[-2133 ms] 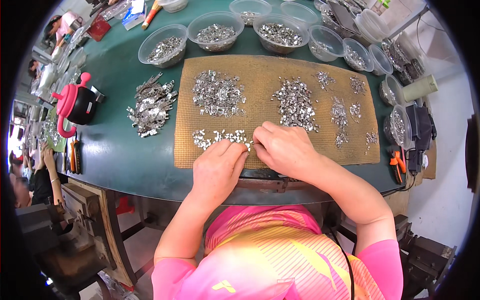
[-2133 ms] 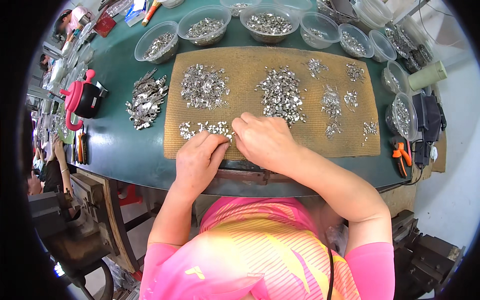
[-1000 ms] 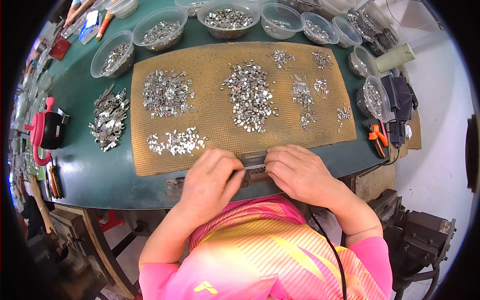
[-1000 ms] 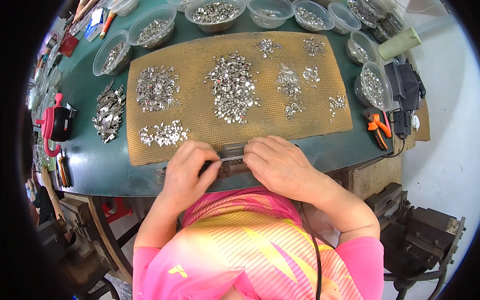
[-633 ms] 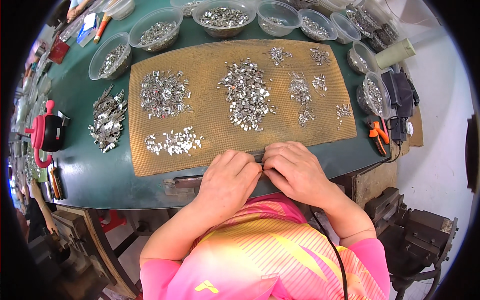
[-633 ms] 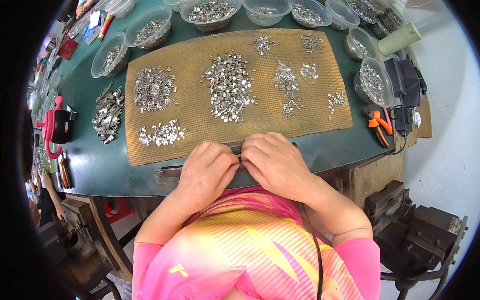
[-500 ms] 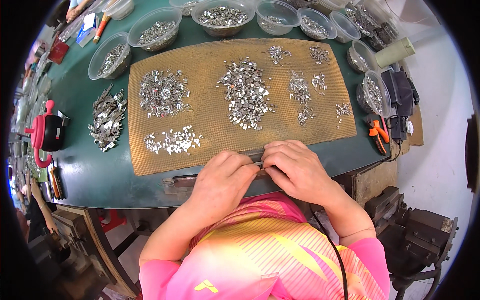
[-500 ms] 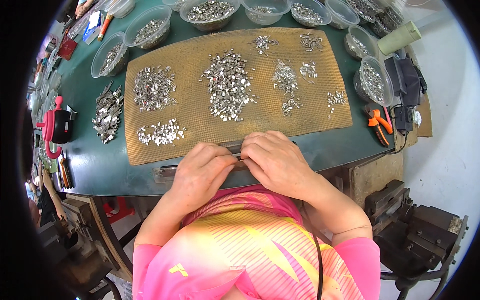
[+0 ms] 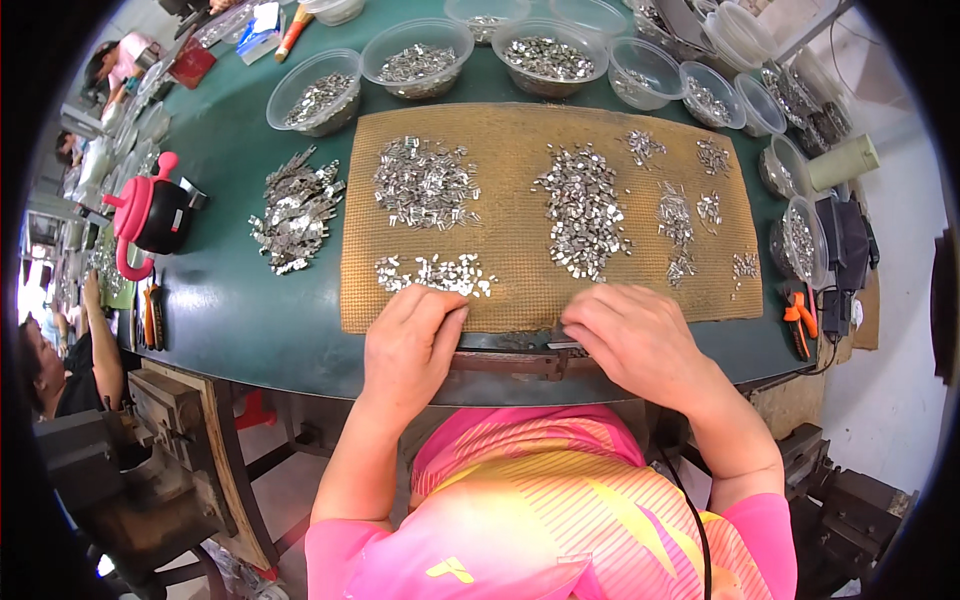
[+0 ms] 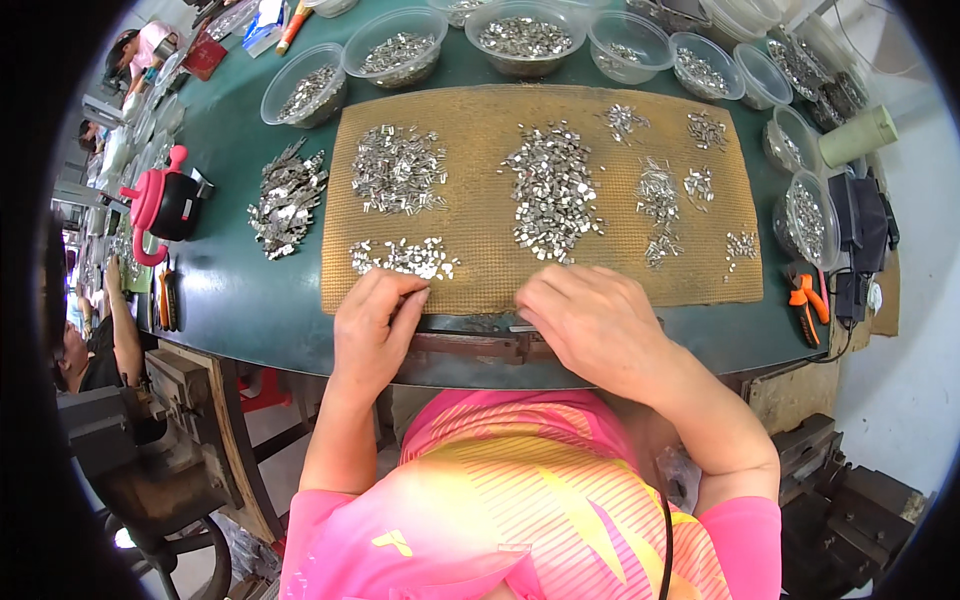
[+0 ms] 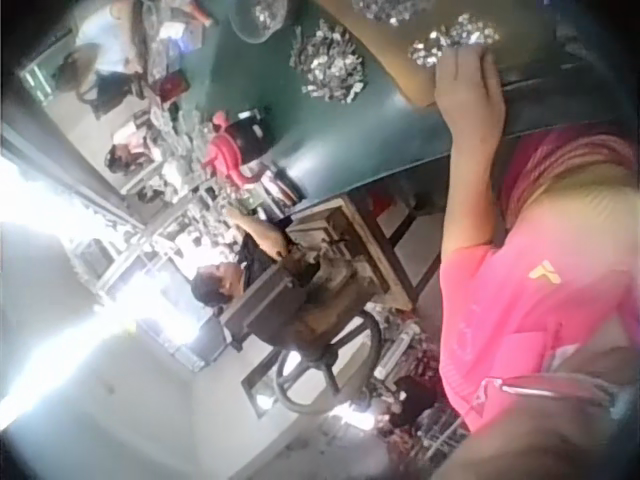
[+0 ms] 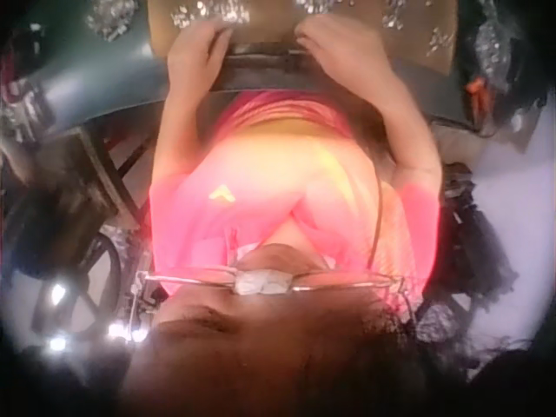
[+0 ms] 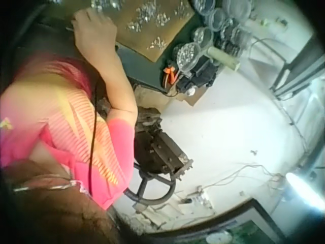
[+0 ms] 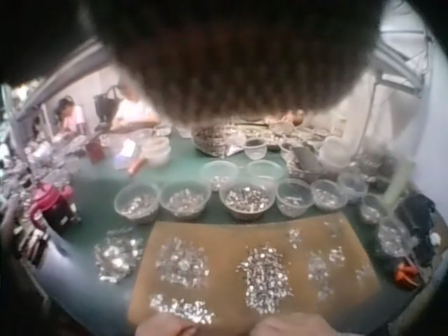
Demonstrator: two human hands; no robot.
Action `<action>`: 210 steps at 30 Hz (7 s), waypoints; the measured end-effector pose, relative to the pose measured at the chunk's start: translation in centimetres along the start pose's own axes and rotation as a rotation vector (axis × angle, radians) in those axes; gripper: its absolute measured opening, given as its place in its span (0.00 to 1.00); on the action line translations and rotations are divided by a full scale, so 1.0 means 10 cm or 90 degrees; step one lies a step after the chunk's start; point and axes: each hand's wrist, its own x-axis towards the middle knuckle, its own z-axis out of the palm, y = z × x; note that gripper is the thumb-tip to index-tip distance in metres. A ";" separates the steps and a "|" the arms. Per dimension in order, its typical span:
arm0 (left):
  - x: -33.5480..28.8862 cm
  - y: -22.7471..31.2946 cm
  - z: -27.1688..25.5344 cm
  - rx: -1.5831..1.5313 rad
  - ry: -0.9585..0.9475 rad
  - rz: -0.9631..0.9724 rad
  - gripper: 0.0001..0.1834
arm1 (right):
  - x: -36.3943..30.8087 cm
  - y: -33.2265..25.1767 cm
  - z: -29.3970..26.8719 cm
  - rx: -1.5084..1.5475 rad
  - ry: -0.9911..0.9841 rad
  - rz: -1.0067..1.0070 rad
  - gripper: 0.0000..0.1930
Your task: The person loads small metal components into a metal fixture by hand, places the fixture into a manual press machine, and rotates the machine's handwheel.
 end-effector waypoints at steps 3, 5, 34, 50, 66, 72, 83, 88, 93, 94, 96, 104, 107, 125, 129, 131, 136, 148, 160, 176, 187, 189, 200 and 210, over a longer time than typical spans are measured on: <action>0.02 0.00 0.00 0.034 0.002 0.008 0.06 | 0.30 0.01 0.12 0.043 -0.005 -0.040 0.06; 0.02 -0.02 -0.01 0.046 0.004 0.008 0.06 | 0.47 0.05 0.22 0.053 -0.006 -0.059 0.06; 0.15 0.04 0.06 0.160 -0.049 0.003 0.07 | 0.79 -0.07 0.42 -0.056 -0.124 0.037 0.05; 0.17 -0.03 -0.06 -0.087 -0.091 -0.065 0.08 | 0.21 0.13 0.05 0.013 0.021 -0.027 0.05; 0.16 0.04 0.11 0.093 -0.055 0.007 0.07 | -0.39 0.00 0.07 -0.016 0.012 -0.003 0.08; 0.16 0.05 0.10 0.091 -0.071 0.011 0.07 | -0.41 -0.03 0.09 -0.085 0.026 -0.040 0.10; 0.13 0.23 0.15 -0.013 -0.065 0.026 0.09 | -0.42 -0.03 0.13 0.002 0.062 0.063 0.08; 0.13 0.48 0.31 -0.141 -0.108 0.110 0.11 | -0.46 0.09 0.08 0.074 0.061 0.070 0.08; 0.11 0.58 0.48 -0.131 -0.144 0.133 0.11 | -0.58 0.20 0.07 0.166 0.094 0.107 0.08; 0.11 0.59 0.50 -0.131 -0.147 0.133 0.11 | -0.60 0.21 0.07 0.176 0.107 0.114 0.08; 0.11 0.60 0.53 -0.106 -0.152 0.135 0.11 | -0.63 0.23 0.08 0.189 0.120 0.122 0.07; 0.13 0.56 0.51 -0.151 -0.167 0.137 0.08 | -0.67 0.27 0.05 0.204 0.121 0.114 0.07; 0.13 0.55 0.50 -0.182 -0.161 0.110 0.10 | -0.70 0.28 0.06 0.195 0.124 0.104 0.09; 0.33 0.59 0.37 -0.162 -0.200 0.099 0.13 | -0.37 0.34 -0.10 0.075 0.092 0.132 0.20; 0.51 0.58 0.36 0.030 -0.216 0.157 0.25 | -0.12 0.39 -0.03 -0.082 0.104 0.108 0.22; 0.58 0.53 0.39 0.122 -0.272 0.155 0.34 | -0.05 0.40 0.03 -0.105 0.053 0.134 0.23; 0.63 0.53 0.43 0.072 -0.350 0.153 0.39 | -0.13 0.38 0.00 -0.133 0.037 0.098 0.25; 0.58 0.64 0.42 -0.027 -0.448 0.217 0.31 | -0.55 0.40 -0.25 -0.013 -0.033 0.078 0.18; 0.67 0.56 0.39 -0.106 -0.302 0.196 0.20 | -0.26 0.70 -0.25 -0.031 0.119 0.147 0.10; 1.07 0.60 0.66 0.001 -0.254 0.304 0.15 | -0.41 0.77 -0.32 0.026 0.104 0.146 0.05; 1.30 0.67 0.99 0.049 -0.253 0.296 0.08 | -0.39 0.77 -0.23 -0.061 0.087 0.145 0.05; 1.30 0.69 1.05 0.061 -0.250 0.298 0.07 | -0.40 0.77 -0.24 -0.041 0.094 0.128 0.04; 1.27 0.74 1.12 0.036 -0.228 0.316 0.06 | -0.57 0.70 -0.29 -0.003 0.109 0.089 0.06; 0.92 0.68 0.67 -0.078 -0.245 0.145 0.08 | -0.80 0.47 -0.25 0.068 0.084 0.059 0.08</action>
